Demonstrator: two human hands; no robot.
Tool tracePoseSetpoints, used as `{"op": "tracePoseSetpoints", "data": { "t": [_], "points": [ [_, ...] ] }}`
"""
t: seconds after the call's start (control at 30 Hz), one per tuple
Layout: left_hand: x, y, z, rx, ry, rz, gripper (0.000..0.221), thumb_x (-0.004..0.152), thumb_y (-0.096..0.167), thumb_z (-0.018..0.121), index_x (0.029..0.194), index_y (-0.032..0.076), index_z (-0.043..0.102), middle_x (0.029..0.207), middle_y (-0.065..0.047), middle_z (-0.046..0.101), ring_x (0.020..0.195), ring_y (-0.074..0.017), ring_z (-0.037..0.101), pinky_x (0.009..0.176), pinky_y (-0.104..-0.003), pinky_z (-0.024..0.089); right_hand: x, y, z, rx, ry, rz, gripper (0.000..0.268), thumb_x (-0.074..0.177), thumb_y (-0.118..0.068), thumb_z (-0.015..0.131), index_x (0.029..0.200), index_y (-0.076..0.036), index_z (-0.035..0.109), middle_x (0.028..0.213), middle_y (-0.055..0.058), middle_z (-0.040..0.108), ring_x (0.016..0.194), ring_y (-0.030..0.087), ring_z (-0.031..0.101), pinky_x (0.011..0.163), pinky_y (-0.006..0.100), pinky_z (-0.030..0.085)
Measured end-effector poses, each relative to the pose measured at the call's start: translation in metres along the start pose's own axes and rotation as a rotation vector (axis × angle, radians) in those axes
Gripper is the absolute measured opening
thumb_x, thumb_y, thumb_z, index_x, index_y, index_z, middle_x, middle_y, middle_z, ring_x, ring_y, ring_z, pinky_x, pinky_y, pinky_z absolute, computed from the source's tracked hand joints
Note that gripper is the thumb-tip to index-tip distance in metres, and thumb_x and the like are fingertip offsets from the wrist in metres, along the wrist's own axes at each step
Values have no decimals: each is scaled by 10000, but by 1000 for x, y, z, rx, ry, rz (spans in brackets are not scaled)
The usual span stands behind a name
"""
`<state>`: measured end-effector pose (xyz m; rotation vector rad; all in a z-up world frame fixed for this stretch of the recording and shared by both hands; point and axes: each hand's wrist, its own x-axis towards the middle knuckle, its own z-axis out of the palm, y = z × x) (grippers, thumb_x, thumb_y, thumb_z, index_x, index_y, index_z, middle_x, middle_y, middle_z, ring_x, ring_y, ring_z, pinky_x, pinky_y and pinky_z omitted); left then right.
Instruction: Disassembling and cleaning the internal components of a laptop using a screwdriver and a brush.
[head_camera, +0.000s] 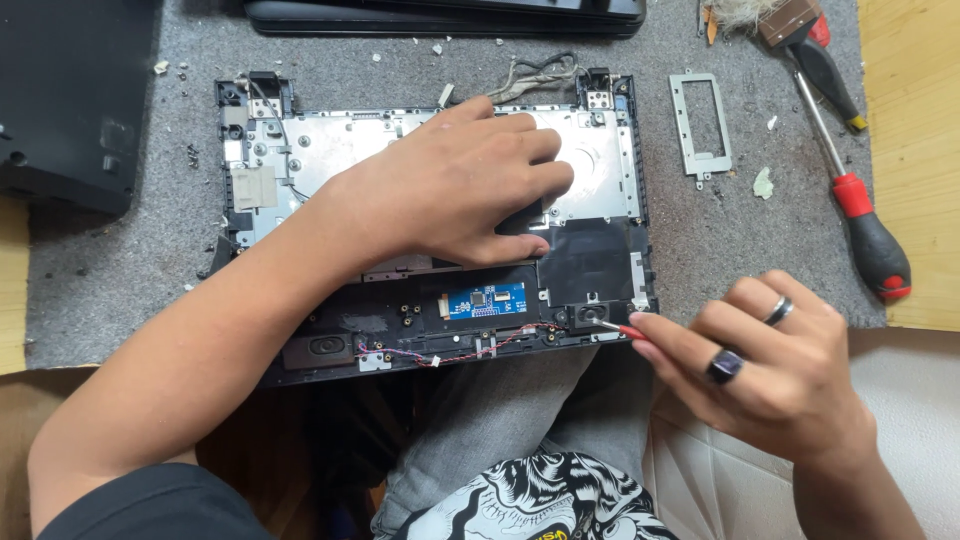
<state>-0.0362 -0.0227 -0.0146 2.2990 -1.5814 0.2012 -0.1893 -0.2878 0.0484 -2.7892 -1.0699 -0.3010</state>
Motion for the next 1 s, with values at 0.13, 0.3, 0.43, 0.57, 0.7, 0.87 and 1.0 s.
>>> {"op": "tracePoseSetpoints", "data": {
  "t": [0.13,0.3,0.43,0.57,0.7,0.87,1.0],
  "points": [
    [0,0,2,15,-14,-4,411,848,488,785,992,125,657,897,-42,603,857,-235,601,839,-429,459,5,-5,5,-58,-51,-8,163,841,-132,812,1002,-109,801,728,-9,581,603,164,473,605,341,412],
    [0,1,1,28,-17,-1,394,857,476,774,983,124,651,904,-47,604,865,-243,603,838,-435,459,6,-7,4,-82,-60,16,134,848,-139,827,979,-114,811,726,-7,587,606,158,477,604,338,413],
    [0,0,2,37,-19,-2,407,850,480,777,1000,124,651,913,-49,612,869,-246,609,836,-433,467,0,-5,7,-74,-29,17,169,849,-134,826,1017,-121,813,700,-21,565,613,159,490,632,345,438],
    [-1,0,1,17,-15,2,381,864,466,770,987,127,646,898,-46,591,850,-239,594,834,-430,447,-7,-6,4,144,121,163,158,791,-17,836,946,-24,804,609,13,530,567,168,402,562,320,380],
    [-1,0,1,11,-9,4,388,862,477,779,988,129,661,906,-39,595,860,-232,600,829,-428,457,-11,-4,8,129,125,157,183,793,-15,839,968,-49,798,634,10,529,580,167,424,585,331,388],
    [2,-4,-15,-179,-106,-88,371,809,413,815,1026,128,717,940,-45,685,828,-243,657,775,-441,486,-4,-13,11,26,34,100,104,845,-107,800,944,-76,795,673,9,558,586,158,442,576,329,376],
    [7,12,-46,-213,-201,-217,379,796,356,793,1062,90,748,973,-68,784,764,-279,734,648,-434,563,-7,-14,4,-33,81,72,107,866,-113,802,959,-63,787,719,17,591,603,171,479,582,341,377]
  ]
}}
